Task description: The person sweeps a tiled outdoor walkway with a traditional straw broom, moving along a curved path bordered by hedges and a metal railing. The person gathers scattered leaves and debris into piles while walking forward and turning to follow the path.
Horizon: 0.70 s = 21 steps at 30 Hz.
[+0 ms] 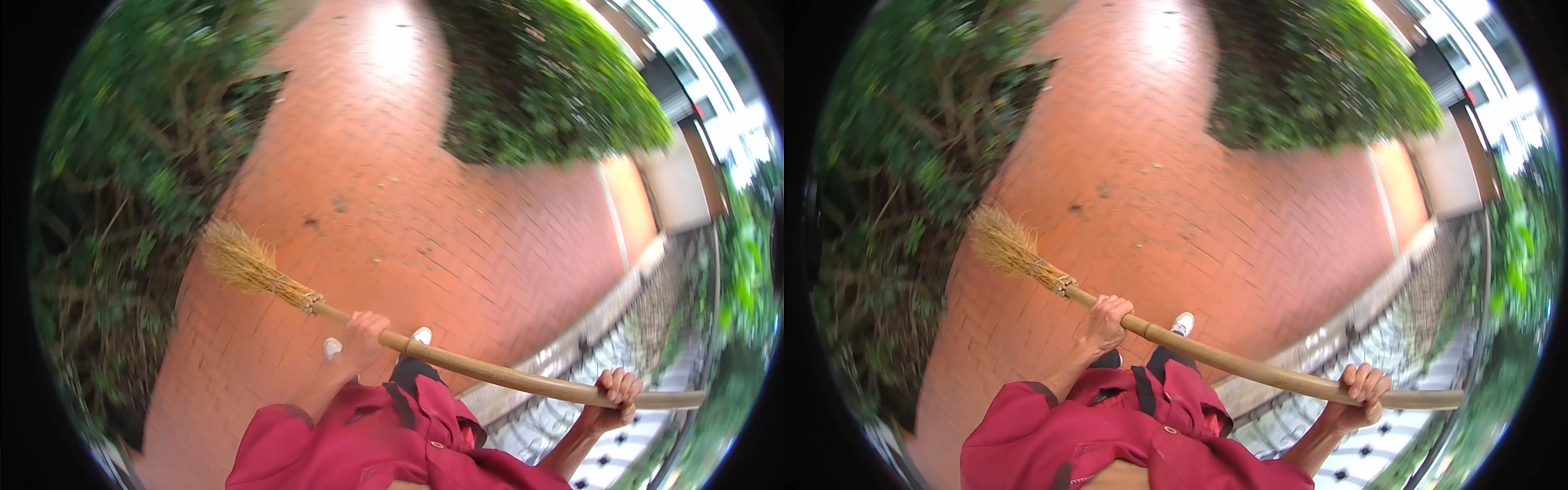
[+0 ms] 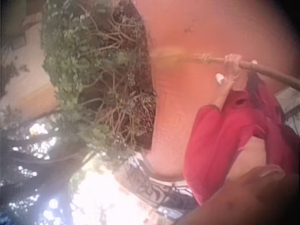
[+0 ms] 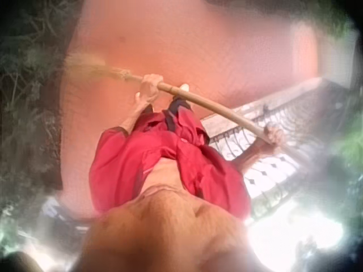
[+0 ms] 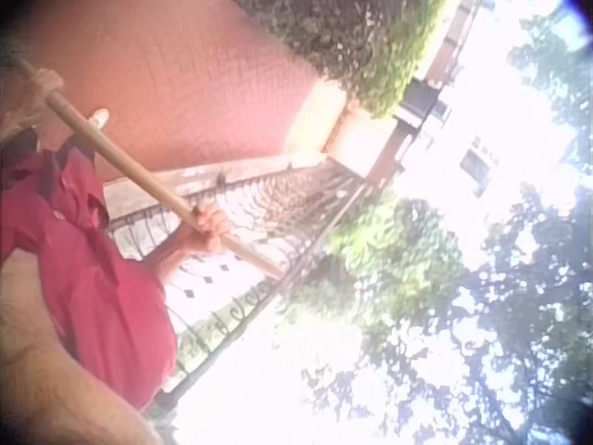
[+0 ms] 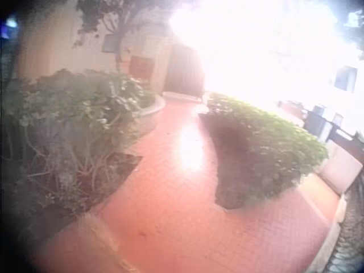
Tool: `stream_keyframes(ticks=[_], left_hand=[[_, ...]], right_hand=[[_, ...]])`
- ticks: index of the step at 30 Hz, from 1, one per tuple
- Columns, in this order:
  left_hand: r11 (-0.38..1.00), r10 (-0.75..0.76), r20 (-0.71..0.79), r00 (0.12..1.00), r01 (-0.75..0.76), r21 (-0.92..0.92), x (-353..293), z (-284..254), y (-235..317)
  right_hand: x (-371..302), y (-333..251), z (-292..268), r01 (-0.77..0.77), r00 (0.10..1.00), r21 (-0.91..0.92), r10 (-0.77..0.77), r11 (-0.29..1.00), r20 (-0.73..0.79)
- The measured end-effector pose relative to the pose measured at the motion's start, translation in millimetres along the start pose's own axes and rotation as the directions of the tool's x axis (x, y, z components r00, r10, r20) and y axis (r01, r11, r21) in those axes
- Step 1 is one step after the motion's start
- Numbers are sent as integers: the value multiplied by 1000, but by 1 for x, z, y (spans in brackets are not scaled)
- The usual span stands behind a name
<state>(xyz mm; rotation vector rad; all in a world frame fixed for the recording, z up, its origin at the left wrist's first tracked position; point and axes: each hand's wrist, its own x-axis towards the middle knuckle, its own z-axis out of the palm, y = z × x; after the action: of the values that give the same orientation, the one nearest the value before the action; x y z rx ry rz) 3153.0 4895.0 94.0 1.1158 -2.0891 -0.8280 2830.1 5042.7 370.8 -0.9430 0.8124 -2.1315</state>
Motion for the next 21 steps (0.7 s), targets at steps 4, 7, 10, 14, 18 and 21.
stream_keyframes(ticks=[4,7,10,14,18,21], left_hand=[[970,230,235,944,-205,-127,40,48,69],[923,365,315,876,-296,-246,59,112,131],[897,442,558,702,-339,-284,83,185,191],[755,654,541,529,-415,-508,100,294,273],[640,750,621,230,-489,-592,97,398,354],[527,800,599,18,-497,-689,99,458,398]], right_hand=[[-48,-94,-48,193,969,70,-178,979,-173],[-87,-156,-87,363,897,5,-348,932,-273],[-123,-210,-125,481,797,-120,-490,869,-353],[-168,-270,-156,490,730,-364,-601,792,-326],[-190,-300,-158,445,528,-667,-776,598,-344],[-188,-300,-154,436,384,-787,-881,436,-275]])
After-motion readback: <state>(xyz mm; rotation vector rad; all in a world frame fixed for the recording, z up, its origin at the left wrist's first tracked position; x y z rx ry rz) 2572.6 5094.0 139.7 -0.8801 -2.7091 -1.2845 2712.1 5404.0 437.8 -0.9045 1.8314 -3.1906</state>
